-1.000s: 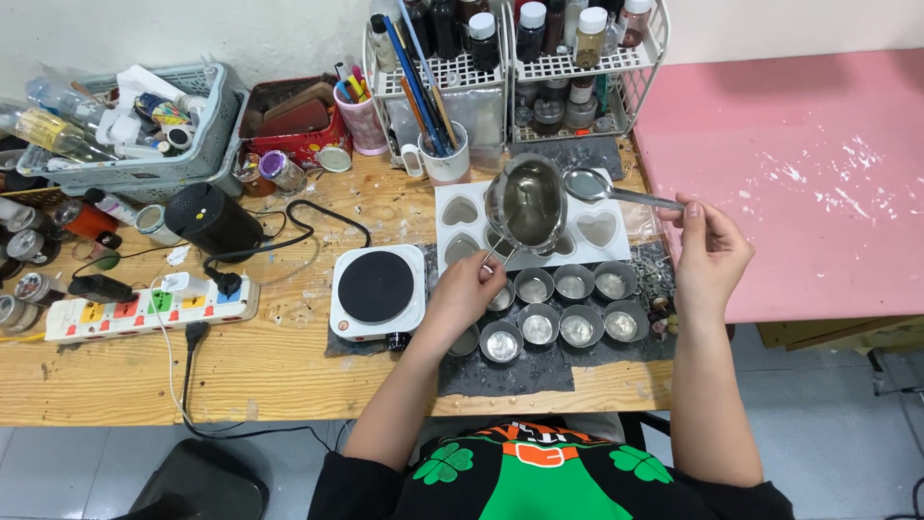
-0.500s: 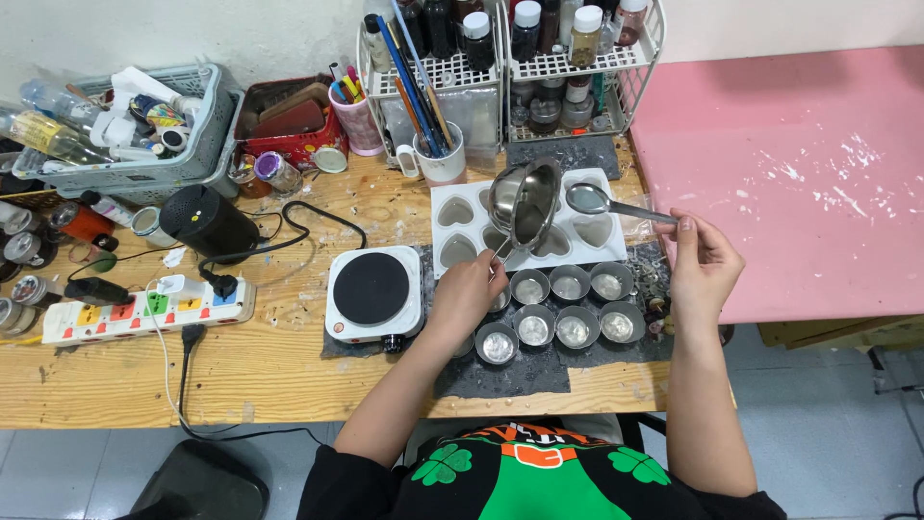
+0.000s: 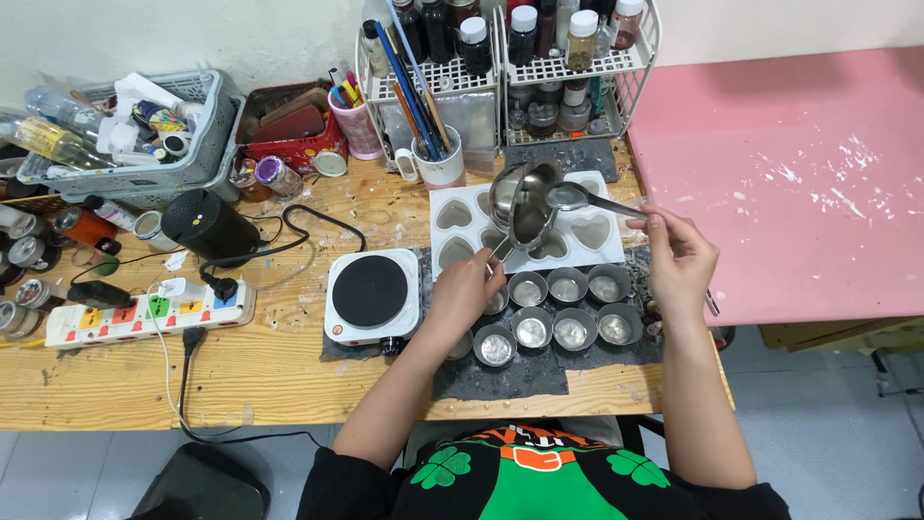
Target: Pouring melted wax from a small pot into small metal tins using a spoon for candle production.
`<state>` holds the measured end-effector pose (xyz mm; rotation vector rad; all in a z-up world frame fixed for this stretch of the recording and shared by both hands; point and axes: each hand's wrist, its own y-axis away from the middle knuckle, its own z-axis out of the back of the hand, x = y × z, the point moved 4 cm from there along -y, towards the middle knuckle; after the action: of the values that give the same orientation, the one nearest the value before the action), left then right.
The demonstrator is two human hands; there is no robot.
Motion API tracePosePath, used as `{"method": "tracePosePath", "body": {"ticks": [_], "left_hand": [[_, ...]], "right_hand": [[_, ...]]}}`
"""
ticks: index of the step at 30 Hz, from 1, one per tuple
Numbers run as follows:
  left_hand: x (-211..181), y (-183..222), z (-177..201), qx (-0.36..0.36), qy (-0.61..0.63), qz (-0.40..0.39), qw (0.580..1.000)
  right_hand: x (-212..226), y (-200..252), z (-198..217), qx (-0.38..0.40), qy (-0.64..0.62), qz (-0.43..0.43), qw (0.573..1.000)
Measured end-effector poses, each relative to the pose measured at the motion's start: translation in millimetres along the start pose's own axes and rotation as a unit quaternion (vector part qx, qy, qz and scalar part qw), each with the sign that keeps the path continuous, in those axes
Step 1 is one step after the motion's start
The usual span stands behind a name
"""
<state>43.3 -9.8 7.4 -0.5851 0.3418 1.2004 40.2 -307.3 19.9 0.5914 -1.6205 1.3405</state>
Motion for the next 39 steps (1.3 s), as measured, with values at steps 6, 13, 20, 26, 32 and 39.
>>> {"method": "tracePosePath", "body": {"ticks": [6,13,20,26,32,39], "left_hand": [[4,-15,22,-0.021,0.094,-0.006,0.995],[7,-45,25,-0.011,0.105,0.047,0.993],[5,-64,8,-0.052,-0.001,-0.010,0.999],[0,-69,4,-0.059,-0.018,-0.017,0.998],[10,-74,-5,-0.047,-0.005,-0.008,0.999],[22,-76,-4,-0.003,0.073,0.077,0.994]], "right_hand": [[7,-26,-22,0.045,0.007,0.004,0.999],[11,-61,-44,0.069,0.095,0.019,0.993],[11,-75,-57,0.088,0.162,0.086,0.979],[5,-78,-57,0.095,0.187,0.123,0.970],[2,-77,-55,0.102,0.191,0.101,0.971],[-4,-82,-53,0.112,0.189,0.100,0.970]]}}
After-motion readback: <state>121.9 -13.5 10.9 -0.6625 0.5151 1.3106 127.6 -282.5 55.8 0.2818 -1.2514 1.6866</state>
